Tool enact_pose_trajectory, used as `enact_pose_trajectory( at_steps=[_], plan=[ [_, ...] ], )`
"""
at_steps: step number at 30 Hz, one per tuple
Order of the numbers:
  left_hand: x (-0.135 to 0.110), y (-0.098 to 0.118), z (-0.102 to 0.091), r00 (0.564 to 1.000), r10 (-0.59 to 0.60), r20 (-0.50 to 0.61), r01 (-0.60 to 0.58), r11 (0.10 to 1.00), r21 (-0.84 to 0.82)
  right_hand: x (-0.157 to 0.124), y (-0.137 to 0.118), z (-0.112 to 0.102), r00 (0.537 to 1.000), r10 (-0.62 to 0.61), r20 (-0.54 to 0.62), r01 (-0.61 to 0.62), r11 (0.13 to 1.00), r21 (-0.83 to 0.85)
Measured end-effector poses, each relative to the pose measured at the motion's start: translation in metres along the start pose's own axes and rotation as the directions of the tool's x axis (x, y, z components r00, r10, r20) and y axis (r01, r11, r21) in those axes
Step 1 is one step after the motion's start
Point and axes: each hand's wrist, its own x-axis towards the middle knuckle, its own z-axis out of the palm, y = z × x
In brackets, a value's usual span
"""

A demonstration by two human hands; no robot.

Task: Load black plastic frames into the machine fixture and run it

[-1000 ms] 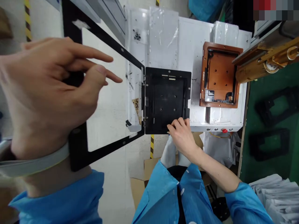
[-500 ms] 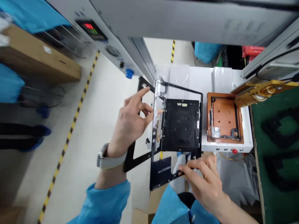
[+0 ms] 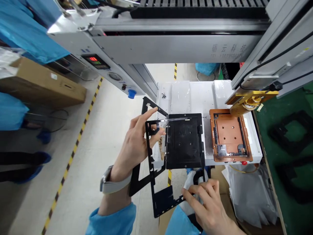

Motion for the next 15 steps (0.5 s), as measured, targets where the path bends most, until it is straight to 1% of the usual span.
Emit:
enact_pose_trajectory(
  at_steps=[4, 9, 15],
  plan=[
    [0.001, 0.013, 0.000, 1.000, 0.013, 0.021, -0.012, 1.000, -0.028, -0.003, 0.001, -0.003, 0.999, 0.032, -0.026, -0.032, 0.999, 0.015],
    [0.002, 0.023, 0.006, 0.997, 0.041, 0.059, -0.039, 0.998, -0.042, -0.011, 0.005, -0.002, 0.998, 0.058, -0.010, -0.058, 0.998, -0.012],
    [0.003, 0.035, 0.012, 0.997, 0.015, 0.073, -0.015, 1.000, -0.010, -0.021, 0.004, 0.001, 0.996, 0.084, -0.002, -0.084, 0.996, -0.041]
  ],
)
